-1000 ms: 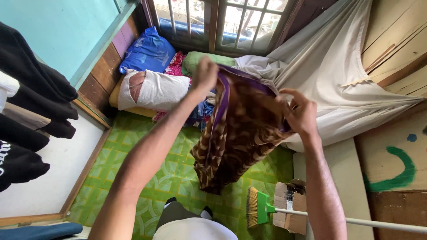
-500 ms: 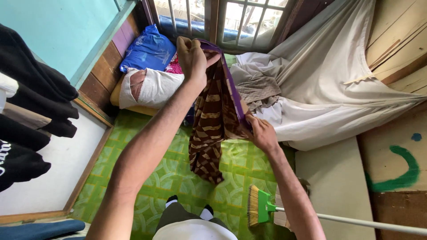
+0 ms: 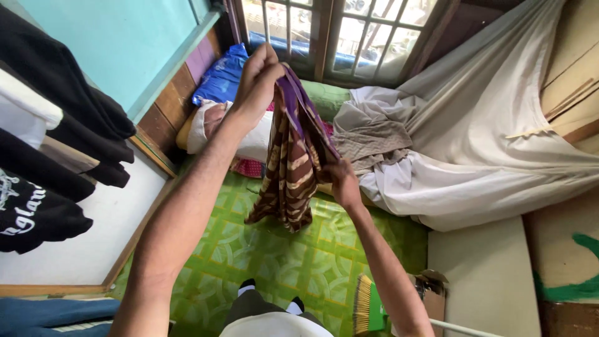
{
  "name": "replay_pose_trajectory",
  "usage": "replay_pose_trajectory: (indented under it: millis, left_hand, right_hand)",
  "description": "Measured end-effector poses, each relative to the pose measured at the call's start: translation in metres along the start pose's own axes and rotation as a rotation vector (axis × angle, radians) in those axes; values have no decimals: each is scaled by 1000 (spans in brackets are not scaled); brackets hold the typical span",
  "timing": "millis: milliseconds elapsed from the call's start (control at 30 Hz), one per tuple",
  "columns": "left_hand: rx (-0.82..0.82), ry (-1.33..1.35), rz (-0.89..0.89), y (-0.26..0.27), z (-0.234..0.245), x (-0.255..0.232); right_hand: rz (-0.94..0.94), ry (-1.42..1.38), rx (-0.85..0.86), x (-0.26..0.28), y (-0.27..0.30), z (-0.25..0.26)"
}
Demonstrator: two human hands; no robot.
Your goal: The person is folding a brown and white patterned sarong or piece of fabric.
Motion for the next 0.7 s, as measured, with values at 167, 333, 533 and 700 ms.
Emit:
replay_pose_trajectory:
  millis: [167, 333, 533, 700]
  left_hand:
    - [11, 1, 48, 14, 12, -16]
    - [-119, 82, 25, 19, 34, -5]
    - [-233, 161, 70, 31, 53, 15]
    - [-234, 209, 121, 40, 40, -18]
  right_hand:
    - [-292, -421, 143, 36, -21, -10]
    - [-74, -306, 207, 81, -12, -33]
    - [-37, -161, 21, 96, -6, -60]
    - [-21, -65, -20, 119, -22, -58]
Point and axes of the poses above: each hand's wrist, its own y-axis away from the middle knuckle, its own z-axis out of the back of the hand, x = y × z, the point moved 3 cm from there along -y, towards the middle knuckle
